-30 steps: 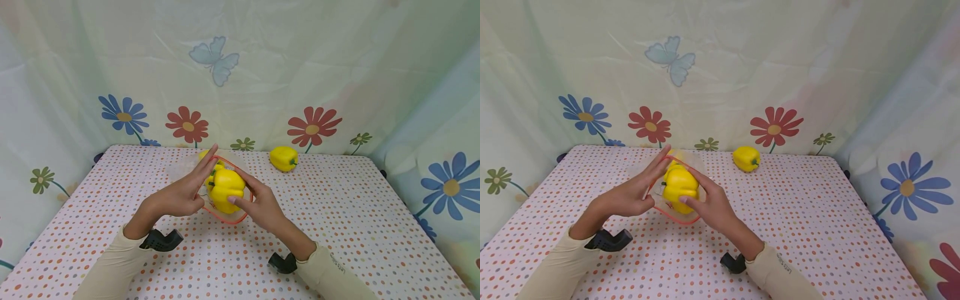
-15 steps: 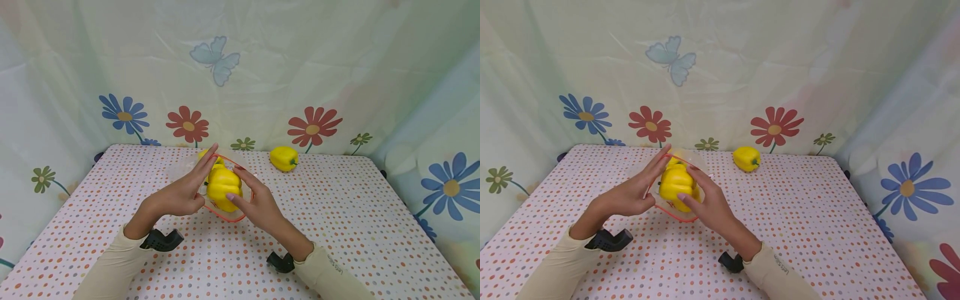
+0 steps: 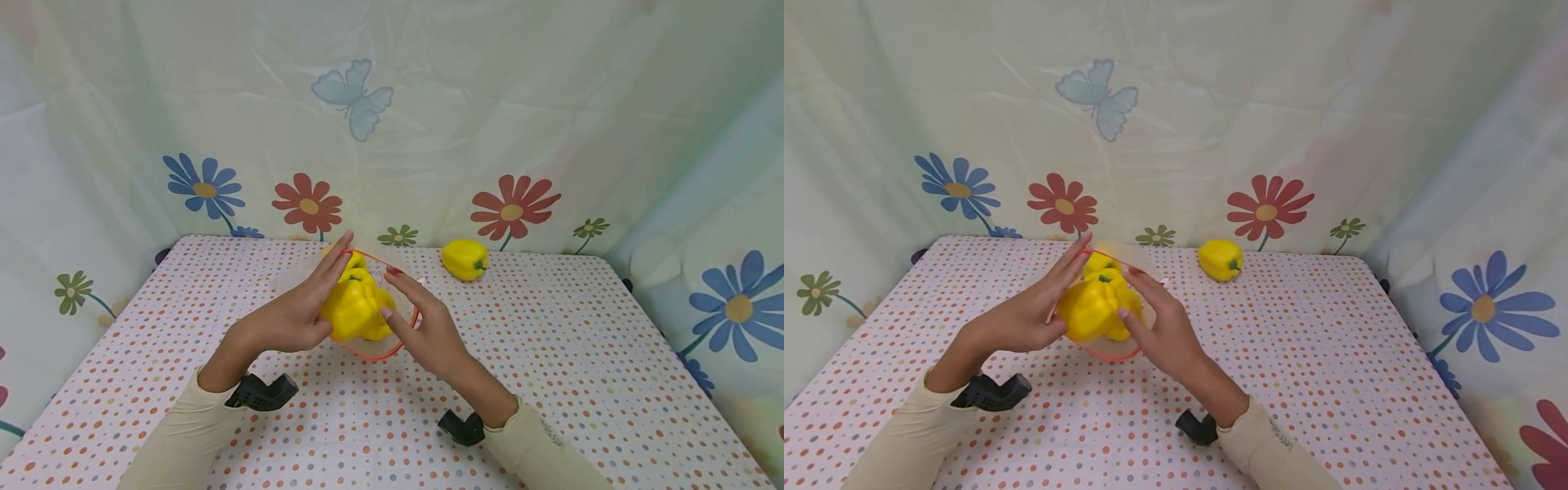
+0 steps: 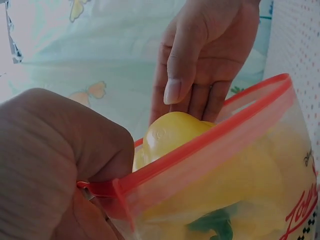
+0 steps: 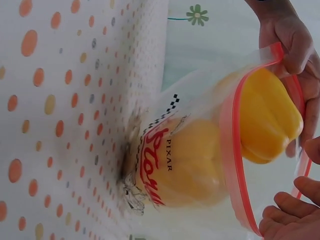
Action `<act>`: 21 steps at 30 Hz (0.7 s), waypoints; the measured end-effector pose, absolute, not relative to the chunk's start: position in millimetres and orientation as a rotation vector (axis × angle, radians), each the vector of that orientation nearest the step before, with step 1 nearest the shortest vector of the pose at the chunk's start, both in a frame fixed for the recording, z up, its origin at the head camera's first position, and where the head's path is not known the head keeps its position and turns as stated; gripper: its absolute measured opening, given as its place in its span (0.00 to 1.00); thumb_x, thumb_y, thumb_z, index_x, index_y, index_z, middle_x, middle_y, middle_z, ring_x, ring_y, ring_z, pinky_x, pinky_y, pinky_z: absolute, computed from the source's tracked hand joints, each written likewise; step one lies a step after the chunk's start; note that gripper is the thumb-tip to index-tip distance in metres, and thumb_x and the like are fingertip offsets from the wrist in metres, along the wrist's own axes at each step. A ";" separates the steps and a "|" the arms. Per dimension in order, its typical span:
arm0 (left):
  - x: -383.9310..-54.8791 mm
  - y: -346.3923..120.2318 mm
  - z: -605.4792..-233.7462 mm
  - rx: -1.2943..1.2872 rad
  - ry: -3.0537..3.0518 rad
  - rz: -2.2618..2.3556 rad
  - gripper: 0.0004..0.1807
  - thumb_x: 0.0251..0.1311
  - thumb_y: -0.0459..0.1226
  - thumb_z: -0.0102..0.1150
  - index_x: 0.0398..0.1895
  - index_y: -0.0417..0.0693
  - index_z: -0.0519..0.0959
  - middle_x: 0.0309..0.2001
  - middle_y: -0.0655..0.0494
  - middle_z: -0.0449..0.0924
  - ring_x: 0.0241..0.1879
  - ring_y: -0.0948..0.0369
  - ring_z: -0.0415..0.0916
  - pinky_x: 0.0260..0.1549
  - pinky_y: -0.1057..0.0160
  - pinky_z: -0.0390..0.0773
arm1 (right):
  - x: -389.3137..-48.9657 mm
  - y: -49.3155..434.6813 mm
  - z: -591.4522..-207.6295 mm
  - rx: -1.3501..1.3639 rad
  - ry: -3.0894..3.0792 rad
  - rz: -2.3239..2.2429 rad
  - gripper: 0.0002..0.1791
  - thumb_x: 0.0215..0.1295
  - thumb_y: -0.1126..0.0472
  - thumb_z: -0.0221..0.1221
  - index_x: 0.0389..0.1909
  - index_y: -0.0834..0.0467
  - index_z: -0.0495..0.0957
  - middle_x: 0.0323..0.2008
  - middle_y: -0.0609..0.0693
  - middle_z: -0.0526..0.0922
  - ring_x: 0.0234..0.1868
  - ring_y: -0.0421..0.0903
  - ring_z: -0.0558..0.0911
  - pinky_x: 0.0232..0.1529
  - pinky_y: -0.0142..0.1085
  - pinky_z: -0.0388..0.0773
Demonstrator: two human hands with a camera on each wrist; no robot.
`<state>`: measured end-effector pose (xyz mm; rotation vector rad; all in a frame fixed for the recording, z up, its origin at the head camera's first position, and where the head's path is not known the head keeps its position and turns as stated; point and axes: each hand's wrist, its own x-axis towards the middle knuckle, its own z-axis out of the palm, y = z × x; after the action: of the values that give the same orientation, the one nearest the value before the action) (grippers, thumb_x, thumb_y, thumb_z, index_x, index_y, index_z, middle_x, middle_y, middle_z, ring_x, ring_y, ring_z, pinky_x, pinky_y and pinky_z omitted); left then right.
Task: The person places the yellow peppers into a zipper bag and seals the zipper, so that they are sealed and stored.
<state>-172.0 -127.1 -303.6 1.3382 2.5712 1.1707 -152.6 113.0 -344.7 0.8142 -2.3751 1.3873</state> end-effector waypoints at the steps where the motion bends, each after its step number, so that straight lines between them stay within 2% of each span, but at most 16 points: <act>1: -171.8 -127.4 -303.0 1.341 2.572 1.174 0.55 0.44 0.16 0.50 0.77 0.38 0.35 0.77 0.56 0.21 0.75 0.56 0.33 0.55 0.60 0.73 | -152.3 113.6 -343.5 0.813 -2.364 1.388 0.29 0.65 0.65 0.60 0.67 0.61 0.68 0.68 0.50 0.68 0.70 0.47 0.63 0.67 0.47 0.61; 11: -167.5 -129.0 -297.6 1.370 2.596 1.178 0.56 0.42 0.16 0.51 0.77 0.38 0.37 0.77 0.58 0.22 0.75 0.56 0.32 0.59 0.57 0.69 | -146.4 117.7 -335.8 0.836 -2.319 1.405 0.25 0.66 0.67 0.59 0.65 0.60 0.71 0.68 0.49 0.68 0.70 0.45 0.64 0.66 0.45 0.62; 16: -167.7 -130.6 -295.7 1.384 2.586 1.220 0.56 0.42 0.16 0.52 0.76 0.36 0.37 0.77 0.56 0.23 0.75 0.57 0.31 0.65 0.54 0.60 | -146.8 123.2 -332.8 0.926 -2.294 1.443 0.18 0.67 0.68 0.57 0.58 0.63 0.77 0.62 0.51 0.75 0.66 0.46 0.69 0.65 0.42 0.65; 21: -171.1 -130.6 -299.9 1.385 2.557 1.260 0.56 0.42 0.16 0.52 0.76 0.37 0.37 0.78 0.55 0.24 0.75 0.57 0.30 0.64 0.50 0.60 | -149.2 128.2 -333.0 0.972 -2.338 1.464 0.15 0.68 0.67 0.56 0.54 0.61 0.80 0.56 0.52 0.80 0.65 0.47 0.71 0.64 0.43 0.66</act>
<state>-171.1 -130.6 -299.9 1.3854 2.5575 1.2602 -149.2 128.2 -333.0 0.9719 -2.3376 1.4641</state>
